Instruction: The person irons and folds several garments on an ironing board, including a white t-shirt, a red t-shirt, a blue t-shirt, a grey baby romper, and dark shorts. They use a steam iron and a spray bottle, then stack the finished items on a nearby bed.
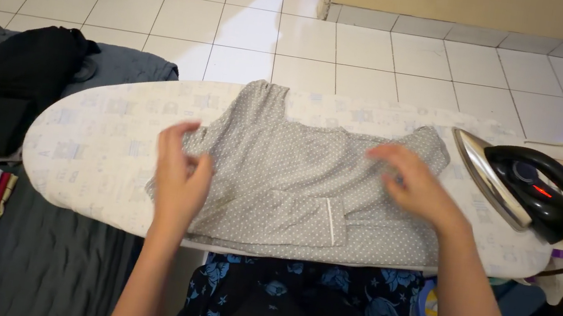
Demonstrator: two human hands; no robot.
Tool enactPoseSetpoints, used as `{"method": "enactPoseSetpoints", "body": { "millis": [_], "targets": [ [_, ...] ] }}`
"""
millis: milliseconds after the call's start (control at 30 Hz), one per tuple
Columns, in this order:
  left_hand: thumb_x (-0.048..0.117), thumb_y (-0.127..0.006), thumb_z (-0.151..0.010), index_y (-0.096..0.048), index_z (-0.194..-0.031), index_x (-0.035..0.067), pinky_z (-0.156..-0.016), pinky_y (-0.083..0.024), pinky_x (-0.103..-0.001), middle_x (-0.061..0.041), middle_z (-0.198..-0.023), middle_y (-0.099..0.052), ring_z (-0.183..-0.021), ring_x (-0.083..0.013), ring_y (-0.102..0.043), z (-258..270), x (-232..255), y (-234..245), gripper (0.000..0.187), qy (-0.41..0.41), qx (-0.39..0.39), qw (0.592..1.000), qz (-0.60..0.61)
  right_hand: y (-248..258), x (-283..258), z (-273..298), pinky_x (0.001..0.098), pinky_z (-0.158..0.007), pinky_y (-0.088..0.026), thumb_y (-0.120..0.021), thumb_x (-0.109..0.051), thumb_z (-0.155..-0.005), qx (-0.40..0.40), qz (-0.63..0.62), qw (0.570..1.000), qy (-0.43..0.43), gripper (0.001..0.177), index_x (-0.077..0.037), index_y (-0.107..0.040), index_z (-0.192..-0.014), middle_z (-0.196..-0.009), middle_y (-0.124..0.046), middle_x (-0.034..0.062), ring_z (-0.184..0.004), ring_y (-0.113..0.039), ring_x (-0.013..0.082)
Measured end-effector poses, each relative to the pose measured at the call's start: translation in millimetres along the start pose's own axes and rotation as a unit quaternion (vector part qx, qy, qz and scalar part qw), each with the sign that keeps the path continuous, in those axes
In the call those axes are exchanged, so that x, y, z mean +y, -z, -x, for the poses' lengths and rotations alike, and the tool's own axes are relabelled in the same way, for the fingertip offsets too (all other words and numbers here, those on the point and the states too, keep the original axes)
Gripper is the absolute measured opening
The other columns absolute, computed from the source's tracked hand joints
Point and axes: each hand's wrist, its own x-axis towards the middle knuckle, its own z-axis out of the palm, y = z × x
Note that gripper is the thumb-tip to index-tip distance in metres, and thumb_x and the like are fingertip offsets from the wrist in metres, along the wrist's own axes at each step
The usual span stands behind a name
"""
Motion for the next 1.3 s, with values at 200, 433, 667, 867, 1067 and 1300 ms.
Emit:
{"method": "enactPoseSetpoints", "body": {
  "millis": [200, 433, 667, 867, 1067, 1300],
  "targets": [
    [0.009, -0.063, -0.085, -0.011, -0.153, -0.003, -0.048, -0.062, -0.033, -0.023, -0.15, -0.024, -0.071, -0.0262, -0.073, -90, -9, -71, 0.086, 0.191, -0.061, 0.968, 0.153, 28, 61, -60, 0.0549, -0.111, -0.03, -0.074, -0.024, -0.082, 0.025, 0.239, 0.969, 0.057, 0.069, -0.001, -0.051, -0.142, -0.136, -0.058, 0.0223, -0.124, -0.055, 0.0378],
    [0.021, -0.073, -0.091, -0.059, -0.119, -0.01, -0.048, -0.056, -0.029, -0.014, -0.08, -0.071, -0.054, -0.0201, -0.07, -116, -54, -66, 0.044, 0.269, -0.166, 0.948, -0.036, 69, 69, -63, 0.0426, -0.101, -0.05, -0.073, -0.062, -0.081, -0.162, 0.322, 0.926, -0.109, 0.059, -0.012, -0.074, -0.112, -0.103, -0.076, 0.0132, -0.106, -0.068, 0.0329],
    [0.022, -0.058, -0.102, -0.064, -0.117, -0.001, -0.043, -0.05, -0.027, -0.008, -0.086, -0.067, -0.058, -0.0194, -0.071, -114, -63, -54, 0.028, 0.226, -0.117, 0.95, 0.18, 113, 63, -45, 0.0449, -0.087, -0.058, -0.072, -0.07, -0.075, -0.132, 0.238, 0.935, -0.226, 0.068, -0.01, -0.082, -0.106, -0.101, -0.08, 0.0143, -0.096, -0.075, 0.0322],
    [0.02, -0.051, -0.102, -0.06, -0.121, 0.002, -0.043, -0.053, -0.029, -0.011, -0.092, -0.067, -0.058, -0.0232, -0.072, -109, -54, -64, 0.027, 0.242, -0.103, 0.955, 0.136, 71, 84, -55, 0.0581, -0.1, -0.049, -0.068, -0.059, -0.079, -0.027, 0.416, 0.909, 0.004, 0.048, -0.022, -0.079, -0.107, -0.117, -0.077, 0.0081, -0.111, -0.07, 0.0296],
    [0.022, -0.048, -0.105, -0.059, -0.121, 0.0, -0.046, -0.054, -0.029, -0.014, -0.091, -0.069, -0.058, -0.0236, -0.072, -113, -42, -55, 0.029, 0.261, -0.126, 0.942, 0.167, 39, 104, -61, 0.0555, -0.091, -0.052, -0.068, -0.048, -0.082, -0.081, 0.304, 0.949, 0.015, 0.06, -0.012, -0.063, -0.13, -0.102, -0.075, 0.0145, -0.1, -0.07, 0.0341],
    [0.024, -0.05, -0.106, -0.064, -0.125, 0.004, -0.051, -0.055, -0.032, -0.014, -0.075, -0.073, -0.052, -0.0228, -0.071, -95, -17, -45, 0.031, 0.181, -0.055, 0.981, -0.039, 59, 70, -47, 0.0407, -0.079, -0.058, -0.067, -0.065, -0.093, -0.125, 0.498, 0.847, -0.14, 0.053, -0.013, -0.078, -0.095, -0.086, -0.073, 0.0085, -0.09, -0.073, 0.0275]
  ]
}}
